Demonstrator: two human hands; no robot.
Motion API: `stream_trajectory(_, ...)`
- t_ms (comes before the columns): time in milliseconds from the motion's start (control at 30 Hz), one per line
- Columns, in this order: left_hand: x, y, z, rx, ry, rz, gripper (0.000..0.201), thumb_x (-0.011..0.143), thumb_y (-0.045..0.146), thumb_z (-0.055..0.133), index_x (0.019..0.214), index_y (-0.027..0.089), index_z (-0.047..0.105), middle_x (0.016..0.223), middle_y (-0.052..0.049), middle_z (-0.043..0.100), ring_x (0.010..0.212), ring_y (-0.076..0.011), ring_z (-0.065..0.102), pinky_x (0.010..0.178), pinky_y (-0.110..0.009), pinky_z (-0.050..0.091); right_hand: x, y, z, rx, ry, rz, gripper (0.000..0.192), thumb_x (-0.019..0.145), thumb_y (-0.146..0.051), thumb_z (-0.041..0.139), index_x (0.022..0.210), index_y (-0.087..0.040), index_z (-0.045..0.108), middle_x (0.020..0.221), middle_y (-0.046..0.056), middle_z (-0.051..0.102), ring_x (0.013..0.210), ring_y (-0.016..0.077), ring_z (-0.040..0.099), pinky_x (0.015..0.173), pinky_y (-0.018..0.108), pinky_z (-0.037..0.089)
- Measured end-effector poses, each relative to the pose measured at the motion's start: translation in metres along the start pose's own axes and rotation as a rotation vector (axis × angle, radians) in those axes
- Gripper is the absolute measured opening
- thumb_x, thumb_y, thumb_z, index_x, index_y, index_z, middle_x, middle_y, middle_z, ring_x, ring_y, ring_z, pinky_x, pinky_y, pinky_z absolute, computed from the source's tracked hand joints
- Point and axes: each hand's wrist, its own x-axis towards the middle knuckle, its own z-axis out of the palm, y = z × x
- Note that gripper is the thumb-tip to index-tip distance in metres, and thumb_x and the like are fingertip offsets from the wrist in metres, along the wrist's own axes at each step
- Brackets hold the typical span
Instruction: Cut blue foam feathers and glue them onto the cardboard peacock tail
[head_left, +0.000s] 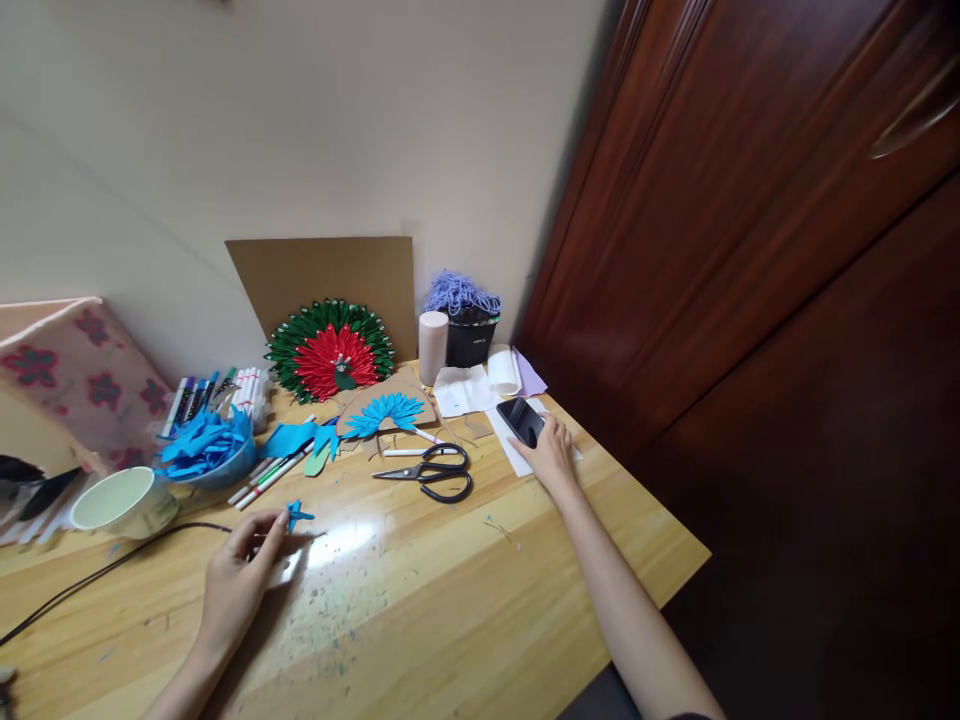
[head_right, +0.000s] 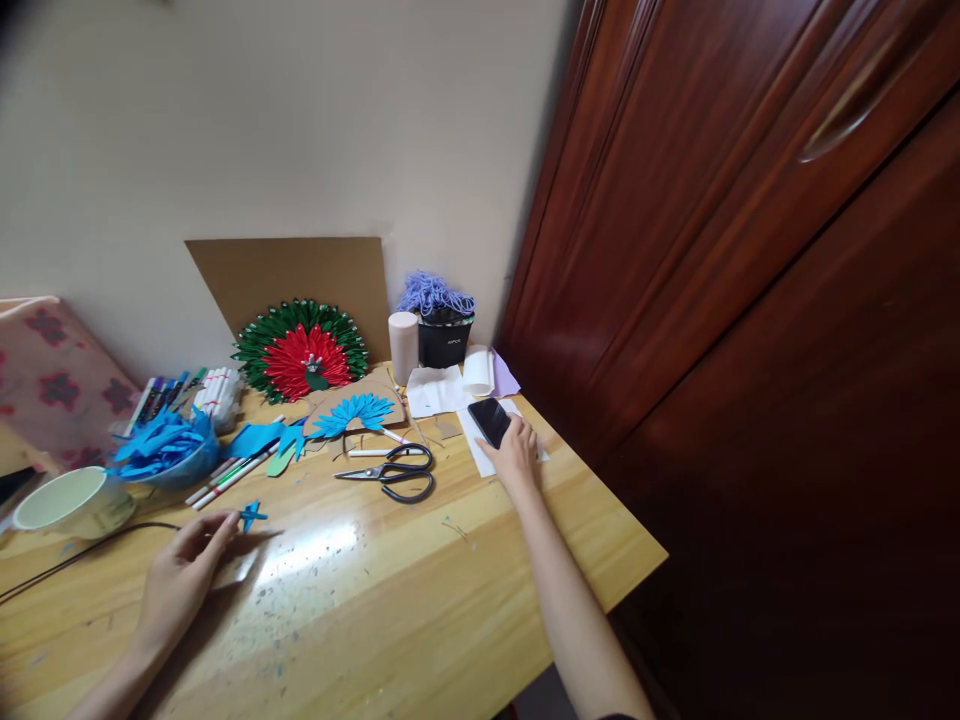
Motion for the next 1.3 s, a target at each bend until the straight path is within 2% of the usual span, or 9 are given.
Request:
stream_trajectory(133,-0.002,0.002,-0.002,0.01,-0.02,0.028,0.035,0.068,0.052,0.06,0.083,0.021,0.063,0.078,-0.002,0.068,0.074,-0.0221,0.065,0.063,-0.028,0.051,-0.015,-0.038,-0.005,0.254,-0.002,-0.178,0.029,0.081,-0.031,0.051,0.105,-0.015,0.048,0.106,0.015,0.053,0.103,0.0284,0.047,0.088,0.044,0.037)
stream_trajectory(200,-0.003,0.003,-0.001,-0.015,-0.04,0.018,0.035,0.068,0.05,0.06,0.085,0.019,0.063,0.079,-0.003,0.069,0.074,-0.0229,0.065,0.064,-0.029,0.052,-0.031,-0.065,-0.007,0.413,-0.111,-0.28,0.017,0.085,-0.023,0.045,0.099,-0.018,0.052,0.1,0.011,0.055,0.099,0.0238,0.049,0.087,0.039,0.039)
stream_trajectory(333,-0.005,0.008,0.001,-0.111,-0.056,-0.019,0.036,0.068,0.047,0.062,0.086,0.016,0.061,0.079,-0.007,0.07,0.072,-0.0241,0.067,0.067,-0.032,0.052,-0.077,-0.115,-0.007,0.639,-0.38,-0.481,0.018,0.083,-0.013,0.044,0.094,-0.021,0.055,0.095,0.006,0.056,0.096,0.0195,0.05,0.085,0.034,0.041)
stream_trajectory(533,-0.014,0.011,0.0,-0.324,-0.003,-0.091,0.035,0.068,0.044,0.065,0.085,0.014,0.058,0.07,-0.007,0.068,0.063,-0.023,0.067,0.063,-0.032,0.052,-0.127,-0.158,-0.001,0.782,-0.73,-0.65,0.016,0.076,-0.008,0.046,0.083,-0.02,0.053,0.085,0.004,0.056,0.086,0.0179,0.05,0.074,0.029,0.043)
stream_trajectory(633,-0.024,0.01,-0.01,-0.377,0.07,-0.136,0.033,0.066,0.043,0.066,0.08,0.014,0.058,0.069,-0.004,0.065,0.057,-0.0203,0.065,0.056,-0.03,0.053,-0.132,-0.189,0.012,0.893,-0.939,-0.487,0.009,0.079,-0.015,0.047,0.085,-0.02,0.053,0.085,0.003,0.055,0.081,0.0165,0.052,0.073,0.029,0.043)
stream_trajectory(800,-0.054,0.004,-0.039,-0.297,0.198,-0.001,0.023,0.068,0.037,0.065,0.071,0.015,0.061,0.069,-0.003,0.063,0.065,-0.0162,0.062,0.061,-0.026,0.053,-0.142,-0.258,0.04,1.06,-1.593,0.133,0.02,0.084,-0.034,0.044,0.085,-0.017,0.053,0.08,0.004,0.058,0.06,0.0117,0.055,0.058,0.027,0.046)
stream_trajectory(900,-0.073,-0.004,-0.06,-0.206,0.276,0.084,0.016,0.071,0.032,0.062,0.07,0.015,0.061,0.071,-0.004,0.064,0.069,-0.0149,0.061,0.067,-0.025,0.052,-0.155,-0.292,0.046,1.079,-1.87,0.26,0.027,0.082,-0.038,0.048,0.078,-0.013,0.058,0.073,0.004,0.06,0.054,0.0088,0.054,0.057,0.023,0.044)
stream_trajectory(1133,-0.105,-0.027,-0.108,-0.079,0.323,0.221,0.008,0.075,0.022,0.058,0.076,0.016,0.061,0.076,-0.004,0.063,0.071,-0.0137,0.06,0.068,-0.024,0.049,-0.197,-0.341,0.045,1.093,-1.909,0.16,0.021,0.068,-0.033,0.066,0.069,-0.012,0.062,0.065,0.001,0.06,0.05,0.0059,0.05,0.052,0.019,0.039)
stream_trajectory(1300,-0.11,-0.038,-0.136,-0.136,0.328,0.154,0.013,0.076,0.027,0.057,0.08,0.016,0.061,0.08,-0.005,0.062,0.074,-0.0146,0.059,0.068,-0.024,0.047,-0.22,-0.362,0.048,1.138,-1.755,0.1,0.025,0.065,-0.037,0.068,0.07,-0.013,0.064,0.066,0.0,0.06,0.052,0.0059,0.049,0.052,0.019,0.037)
